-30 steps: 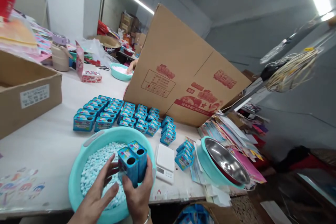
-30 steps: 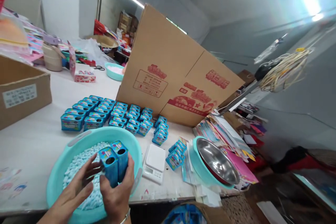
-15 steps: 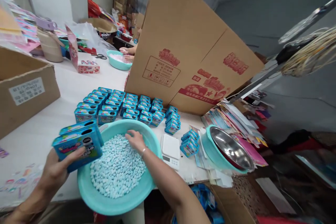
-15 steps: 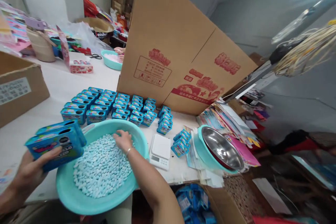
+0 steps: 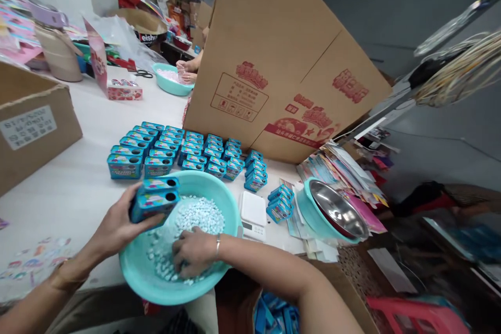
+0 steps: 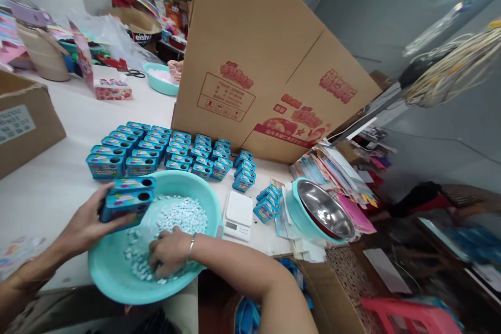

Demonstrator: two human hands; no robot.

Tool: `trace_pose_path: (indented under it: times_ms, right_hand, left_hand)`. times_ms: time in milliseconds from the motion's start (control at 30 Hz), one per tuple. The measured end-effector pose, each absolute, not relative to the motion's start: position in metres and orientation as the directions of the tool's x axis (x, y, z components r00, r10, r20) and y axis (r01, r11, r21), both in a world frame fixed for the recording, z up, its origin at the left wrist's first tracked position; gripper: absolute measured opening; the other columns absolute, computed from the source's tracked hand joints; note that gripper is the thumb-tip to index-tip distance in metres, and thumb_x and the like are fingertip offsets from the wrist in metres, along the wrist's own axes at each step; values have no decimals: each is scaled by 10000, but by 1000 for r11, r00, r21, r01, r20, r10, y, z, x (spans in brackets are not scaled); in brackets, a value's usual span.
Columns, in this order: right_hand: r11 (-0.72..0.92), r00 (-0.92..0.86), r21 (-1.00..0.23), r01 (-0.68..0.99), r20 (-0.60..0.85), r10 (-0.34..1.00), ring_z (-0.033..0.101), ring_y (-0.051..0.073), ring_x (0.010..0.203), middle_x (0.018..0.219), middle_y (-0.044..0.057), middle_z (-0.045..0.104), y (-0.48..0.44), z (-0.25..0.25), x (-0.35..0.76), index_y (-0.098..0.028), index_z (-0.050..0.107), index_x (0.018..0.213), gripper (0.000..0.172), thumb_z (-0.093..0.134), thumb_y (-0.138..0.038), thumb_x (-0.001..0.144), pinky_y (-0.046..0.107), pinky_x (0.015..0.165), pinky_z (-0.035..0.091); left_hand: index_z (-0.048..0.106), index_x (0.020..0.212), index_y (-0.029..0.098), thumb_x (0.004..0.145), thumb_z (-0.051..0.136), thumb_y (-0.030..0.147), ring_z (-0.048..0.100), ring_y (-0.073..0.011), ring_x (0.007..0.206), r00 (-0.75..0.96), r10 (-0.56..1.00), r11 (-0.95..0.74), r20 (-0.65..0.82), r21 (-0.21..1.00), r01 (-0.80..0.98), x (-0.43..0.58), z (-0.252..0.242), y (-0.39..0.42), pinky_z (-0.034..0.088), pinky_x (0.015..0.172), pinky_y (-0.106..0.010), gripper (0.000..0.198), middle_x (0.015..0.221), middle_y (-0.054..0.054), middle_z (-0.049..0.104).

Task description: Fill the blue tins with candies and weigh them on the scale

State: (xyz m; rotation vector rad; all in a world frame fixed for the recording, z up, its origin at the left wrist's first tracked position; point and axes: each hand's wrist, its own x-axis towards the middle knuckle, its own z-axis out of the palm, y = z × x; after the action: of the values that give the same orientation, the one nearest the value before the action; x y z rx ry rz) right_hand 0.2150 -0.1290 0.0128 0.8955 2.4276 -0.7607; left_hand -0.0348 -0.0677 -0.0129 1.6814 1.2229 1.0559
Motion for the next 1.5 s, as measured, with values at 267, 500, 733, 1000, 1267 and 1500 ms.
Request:
trace_pose_path:
  times_ms: [267, 500, 733, 1000, 1267, 1500]
  right_hand:
    - [-211, 30, -436, 875, -387, 922, 643, 442, 1438, 1549, 189, 710, -128, 27, 272, -262, 760, 1495, 754, 985, -446, 799, 591, 1244, 480]
    - [-544, 362, -541, 642, -411, 837, 726, 396, 1282, 1442, 166, 738, -134, -18, 249, -266, 785, 1225, 521, 908, -514, 785, 591, 1218, 480]
    - [-603, 661, -785, 142, -378, 648, 757, 291, 919, 841, 47, 767, -145, -47, 213, -293, 573, 767, 199, 625, -454, 872, 438, 906, 638]
    - [-153, 664, -970, -188, -240, 708, 774, 266, 834, 814, 50, 821, -120, 1, 209, -228, 765, 806, 278, 811, -472, 680, 386, 826, 638]
    - [-32, 564, -941, -337, -229, 794, 692, 203, 696, 695, 14, 790, -97, 32, 194, -201, 826, 716, 208, 866, -381, 622, 328, 715, 575]
    - [24, 575, -904, -426, -250, 779, 672, 204, 694, 681, 15, 780, -85, 32, 181, -208, 817, 693, 180, 835, -366, 608, 327, 699, 574]
  left_hand:
    - [767, 1243, 119, 550, 701, 207, 778, -541, 1210, 845, 495, -697, -203, 488, 526, 23, 17, -79, 620, 1058, -622, 702, 1309, -301, 806]
    - [723, 1337, 105, 543, 731, 176, 798, -529, 1147, 830, 501, -694, -245, 460, 554, 54, 3, -95, 646, 981, -595, 797, 1311, -300, 798]
    - [704, 1302, 97, 685, 697, 130, 800, -520, 1153, 783, 592, -630, -192, 496, 598, 46, 1, -110, 644, 939, -592, 618, 1256, -279, 789]
    - [585, 1399, 197, 726, 708, 351, 761, -457, 1282, 618, 779, -492, 105, 712, 500, 34, -15, -101, 624, 1047, -536, 701, 1392, -219, 768]
    - [596, 1362, 212, 770, 751, 536, 793, -451, 1196, 424, 875, -421, 232, 798, 431, 27, -12, -91, 647, 1017, -542, 693, 1316, -189, 809]
    - [608, 1423, 181, 732, 736, 448, 801, -460, 1203, 459, 859, -455, 229, 751, 478, 18, 0, -74, 650, 1015, -543, 752, 1352, -199, 814]
